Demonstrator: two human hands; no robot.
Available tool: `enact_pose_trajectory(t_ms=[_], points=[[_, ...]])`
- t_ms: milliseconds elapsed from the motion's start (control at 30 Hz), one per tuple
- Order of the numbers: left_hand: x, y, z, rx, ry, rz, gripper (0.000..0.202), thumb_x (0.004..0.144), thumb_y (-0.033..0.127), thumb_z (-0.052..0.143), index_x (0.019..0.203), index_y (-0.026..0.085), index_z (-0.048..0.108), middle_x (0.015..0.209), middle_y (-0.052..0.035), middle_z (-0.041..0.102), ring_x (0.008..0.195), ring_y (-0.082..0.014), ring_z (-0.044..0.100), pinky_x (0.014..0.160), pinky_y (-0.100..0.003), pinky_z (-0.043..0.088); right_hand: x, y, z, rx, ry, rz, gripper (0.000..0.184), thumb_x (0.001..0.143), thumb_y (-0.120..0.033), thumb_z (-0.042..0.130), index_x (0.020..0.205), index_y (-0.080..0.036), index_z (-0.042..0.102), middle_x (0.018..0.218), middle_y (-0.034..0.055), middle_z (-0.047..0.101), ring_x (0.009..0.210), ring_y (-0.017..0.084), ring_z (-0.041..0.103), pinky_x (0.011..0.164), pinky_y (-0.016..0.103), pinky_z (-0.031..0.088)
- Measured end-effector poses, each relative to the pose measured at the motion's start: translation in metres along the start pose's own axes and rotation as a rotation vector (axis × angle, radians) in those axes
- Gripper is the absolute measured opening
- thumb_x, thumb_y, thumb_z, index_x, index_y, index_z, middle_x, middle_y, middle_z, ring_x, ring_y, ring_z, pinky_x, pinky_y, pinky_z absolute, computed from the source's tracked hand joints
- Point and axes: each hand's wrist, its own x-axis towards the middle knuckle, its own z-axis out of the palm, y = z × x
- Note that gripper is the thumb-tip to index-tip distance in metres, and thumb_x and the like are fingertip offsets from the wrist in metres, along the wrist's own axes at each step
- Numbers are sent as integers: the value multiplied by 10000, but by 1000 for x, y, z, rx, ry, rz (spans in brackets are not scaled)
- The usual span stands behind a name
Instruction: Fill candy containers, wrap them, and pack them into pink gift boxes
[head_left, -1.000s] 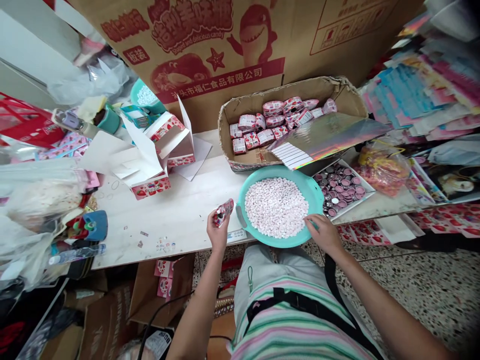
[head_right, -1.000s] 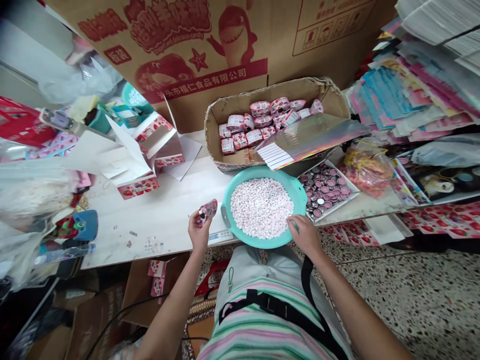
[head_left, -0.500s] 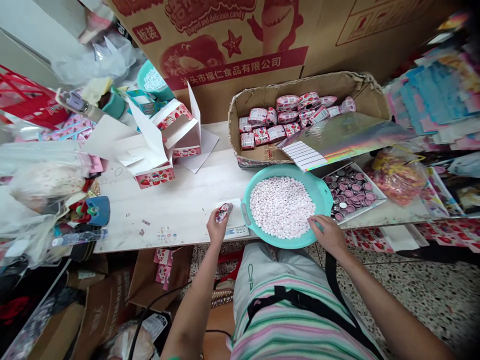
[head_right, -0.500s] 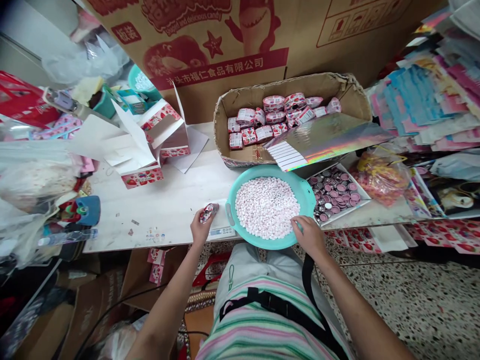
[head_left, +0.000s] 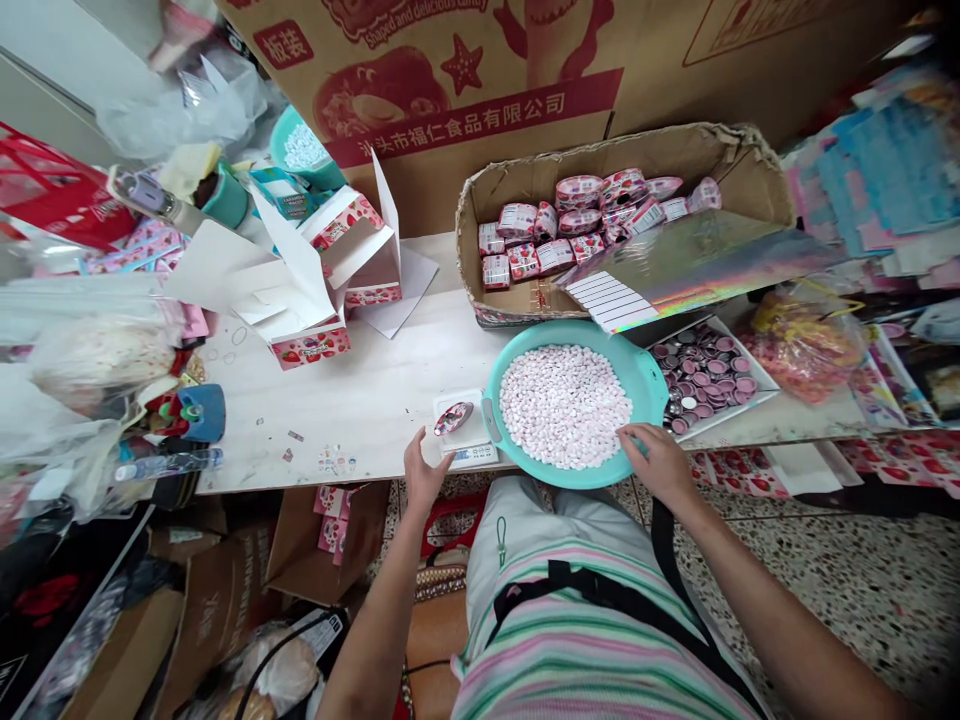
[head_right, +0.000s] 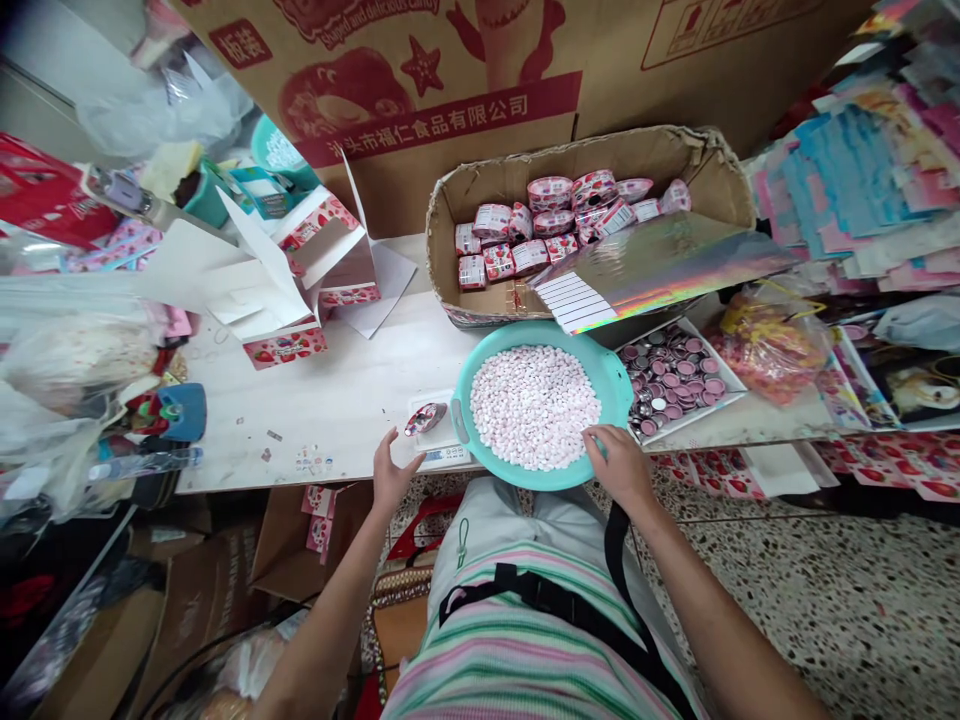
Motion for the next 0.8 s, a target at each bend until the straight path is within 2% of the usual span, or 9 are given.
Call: enact_pose_trajectory(t_ms=[167,433,633,800], points=[[-19,2,-6,-5,107,-68,524,741,406,649,1196,208,482,1206,-114,556,1153,-266,508,964,-437,415,0,1,-1,-2,-17,-11,222,883,-332,430,866,-219,620,893,63,671,861,229,598,780,366,447],[-23,8,-9,3,167,-61,328,779,396,604,1045,204,580,1056,-90,623,1026,-247,564,915,-406,436,-5,5,-1,20,-27,-36,211,882,-330,440,877,-212,615,908,67,672,876,230,596,796,370,448],[-12,17,-11,22,230,15,223,825,363,555,972,213,631,973,-69,647,964,-232,566,886,-385,436,-10,8,-2,32,-34,-34,219,881,-345,437,871,-214,613,907,68,671,878,231,592,794,371,450],[7,26,-11,94,168,131,184,840,341,542,930,233,661,915,-57,660,909,-232,553,847,-382,420,-13,8,-2,45,-36,-47,216,881,-339,435,859,-215,611,897,65,667,869,225,590,793,362,448]])
